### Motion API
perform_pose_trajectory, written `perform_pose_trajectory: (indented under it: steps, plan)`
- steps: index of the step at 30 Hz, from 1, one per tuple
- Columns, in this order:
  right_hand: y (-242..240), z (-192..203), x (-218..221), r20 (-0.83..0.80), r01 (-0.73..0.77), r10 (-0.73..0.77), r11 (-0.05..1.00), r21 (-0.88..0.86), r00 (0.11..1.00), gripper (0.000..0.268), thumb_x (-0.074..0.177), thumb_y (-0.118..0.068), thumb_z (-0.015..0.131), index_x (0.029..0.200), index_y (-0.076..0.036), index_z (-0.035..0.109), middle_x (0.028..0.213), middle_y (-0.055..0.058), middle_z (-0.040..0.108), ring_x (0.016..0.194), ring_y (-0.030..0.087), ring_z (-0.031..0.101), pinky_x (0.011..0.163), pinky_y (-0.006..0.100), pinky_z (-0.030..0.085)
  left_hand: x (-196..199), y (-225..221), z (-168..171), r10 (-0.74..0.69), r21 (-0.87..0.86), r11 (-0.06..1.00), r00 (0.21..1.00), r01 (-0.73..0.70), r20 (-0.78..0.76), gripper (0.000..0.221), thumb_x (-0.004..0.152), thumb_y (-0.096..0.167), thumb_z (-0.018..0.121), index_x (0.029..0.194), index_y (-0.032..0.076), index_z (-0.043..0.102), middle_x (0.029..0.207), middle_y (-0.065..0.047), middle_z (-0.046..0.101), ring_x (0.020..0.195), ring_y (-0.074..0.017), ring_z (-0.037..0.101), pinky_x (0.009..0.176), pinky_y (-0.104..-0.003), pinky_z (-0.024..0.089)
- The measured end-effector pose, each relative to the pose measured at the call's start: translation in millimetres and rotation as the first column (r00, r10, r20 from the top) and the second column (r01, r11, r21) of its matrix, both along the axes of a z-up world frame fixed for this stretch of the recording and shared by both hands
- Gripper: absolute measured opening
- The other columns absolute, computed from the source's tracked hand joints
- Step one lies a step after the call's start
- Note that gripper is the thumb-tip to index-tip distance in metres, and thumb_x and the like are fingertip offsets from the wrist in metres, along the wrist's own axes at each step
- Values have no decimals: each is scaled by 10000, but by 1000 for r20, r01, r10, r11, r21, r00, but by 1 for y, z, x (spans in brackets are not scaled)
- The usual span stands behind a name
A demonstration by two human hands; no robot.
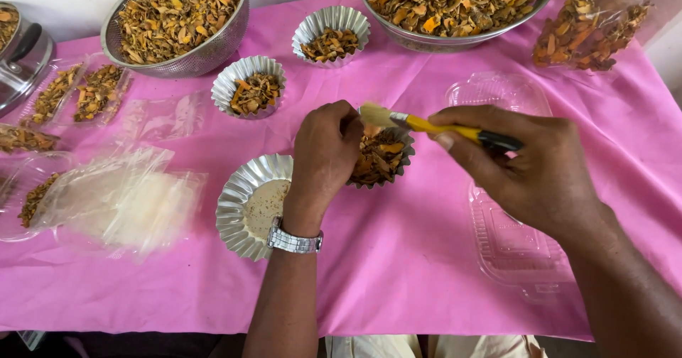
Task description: Cleaning and sorting dried tea leaves in small metal cups using a brush
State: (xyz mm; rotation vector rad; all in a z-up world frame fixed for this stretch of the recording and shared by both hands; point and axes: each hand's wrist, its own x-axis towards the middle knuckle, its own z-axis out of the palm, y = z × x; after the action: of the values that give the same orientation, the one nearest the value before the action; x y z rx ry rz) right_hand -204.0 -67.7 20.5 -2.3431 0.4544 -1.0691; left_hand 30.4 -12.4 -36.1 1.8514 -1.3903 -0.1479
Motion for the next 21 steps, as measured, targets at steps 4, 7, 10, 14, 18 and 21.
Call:
perform_pose_trajectory:
  steps: [4,7,10,14,18,21]
  plan:
    - [-3,-9,2,-187,52,-55,998,-22,981,244,962,-195,718,1174,-81,759,934,4,793,627,86,656,613,257,527,-1,6,16,76,105,993,972,-53,-222,123,961,147,614,900,131,719,829,6,737,777,-126,666,687,-290,544]
    - [2,-4,2,-146,76,-80,996,-35,986,202,981,-159,720,1157,-74,770,822,-7,739,505,71,504,472,245,430,3,8,18,80,108,993,969,-56,-232,149,945,229,618,866,130,697,846,-3,737,824,-140,670,682,-307,530]
    - [7,-2,4,-16,-15,15,1000,17,1000,255,967,-88,698,1189,38,713,990,108,767,558,105,624,513,214,541,2,10,19,67,83,995,970,-48,-235,145,941,168,602,836,103,679,736,-12,691,661,-120,597,569,-292,460]
    - [7,-4,2,-137,66,-62,997,29,989,189,977,-107,710,1152,-51,753,890,21,744,534,91,514,510,244,436,-1,15,28,49,41,999,884,-33,-464,162,967,147,656,810,118,684,664,-10,711,609,-78,647,588,-238,522]
    - [12,-1,4,-9,7,-7,1000,-13,1000,237,977,-74,706,1187,34,718,1026,108,769,534,82,579,452,211,487,-5,16,35,66,80,996,873,-31,-483,164,942,139,642,787,108,684,631,-4,714,604,-69,636,598,-250,513]
    - [2,-12,2,-220,114,-113,993,-10,969,158,990,-137,707,1125,-95,776,640,-15,593,493,90,393,488,264,339,-3,16,32,62,59,998,851,-36,-522,138,950,94,661,821,94,708,664,-33,740,582,-70,642,551,-223,497]
